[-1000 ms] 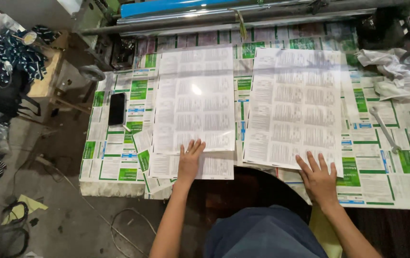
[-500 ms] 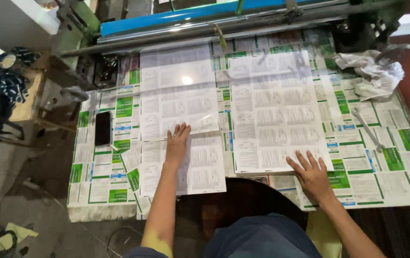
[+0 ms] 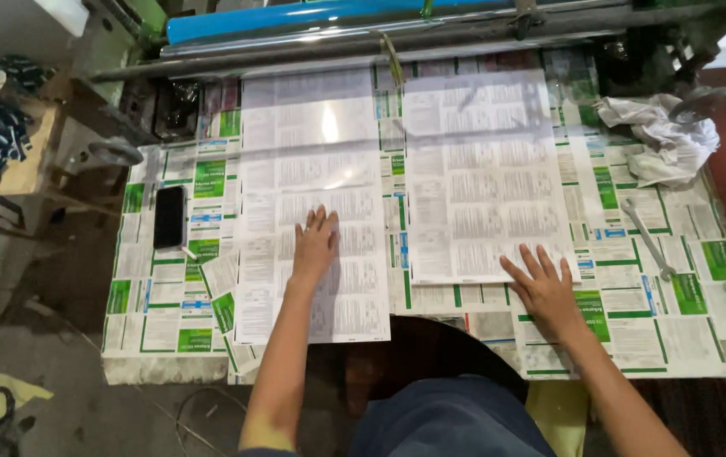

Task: The recorder is sorting and aligning stacks of printed informational sheets on a workbench in a print shop.

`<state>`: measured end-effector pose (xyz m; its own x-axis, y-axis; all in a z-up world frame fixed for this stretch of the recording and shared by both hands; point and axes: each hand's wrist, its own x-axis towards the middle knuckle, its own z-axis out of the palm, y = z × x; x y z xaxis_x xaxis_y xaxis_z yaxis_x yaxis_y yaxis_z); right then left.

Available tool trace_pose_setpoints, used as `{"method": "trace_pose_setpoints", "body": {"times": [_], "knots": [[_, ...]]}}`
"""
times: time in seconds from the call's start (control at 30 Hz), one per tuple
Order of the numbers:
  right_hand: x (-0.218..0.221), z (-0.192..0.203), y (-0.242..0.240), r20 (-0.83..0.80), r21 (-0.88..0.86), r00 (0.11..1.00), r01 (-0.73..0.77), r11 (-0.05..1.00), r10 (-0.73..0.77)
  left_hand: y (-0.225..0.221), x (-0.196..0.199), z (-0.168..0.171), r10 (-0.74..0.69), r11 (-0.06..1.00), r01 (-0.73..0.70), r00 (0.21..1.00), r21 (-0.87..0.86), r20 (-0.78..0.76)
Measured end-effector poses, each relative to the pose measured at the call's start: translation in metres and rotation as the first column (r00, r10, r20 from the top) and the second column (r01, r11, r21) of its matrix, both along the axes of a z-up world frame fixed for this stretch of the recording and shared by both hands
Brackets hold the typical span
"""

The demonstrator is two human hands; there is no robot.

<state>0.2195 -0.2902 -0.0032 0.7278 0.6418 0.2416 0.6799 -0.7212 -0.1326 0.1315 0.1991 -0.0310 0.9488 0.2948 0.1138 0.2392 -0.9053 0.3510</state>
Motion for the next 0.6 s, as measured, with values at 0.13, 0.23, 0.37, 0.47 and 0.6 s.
{"method": "trace_pose_setpoints", "body": {"times": [0.13, 0.23, 0.37, 0.47, 0.6], "knots": [[0.031, -0.002, 0.010, 0.001, 0.005, 0.999, -0.038, 0.999, 0.038, -0.032, -0.060, 0.018, -0.035, 0.999, 0.036, 0.999, -0.032, 0.020], [0.049, 0.004, 0.019, -0.024, 0.009, 0.997, -0.070, 0.998, 0.070, -0.055, -0.108, 0.036, -0.012, 0.997, 0.011, 1.000, -0.075, -0.007], [0.077, 0.002, 0.029, -0.052, 0.032, 0.995, -0.088, 0.996, 0.089, -0.071, -0.156, 0.057, -0.034, 0.995, 0.033, 0.999, -0.097, -0.010], [0.100, -0.010, 0.034, -0.038, 0.023, 0.995, -0.094, 0.995, 0.095, -0.073, -0.178, 0.059, -0.070, 0.994, 0.065, 0.996, -0.089, -0.052], [0.125, -0.014, 0.040, -0.016, 0.012, 0.995, -0.100, 0.995, 0.100, -0.065, -0.190, 0.039, -0.085, 0.994, 0.081, 0.995, -0.080, -0.049]]}}
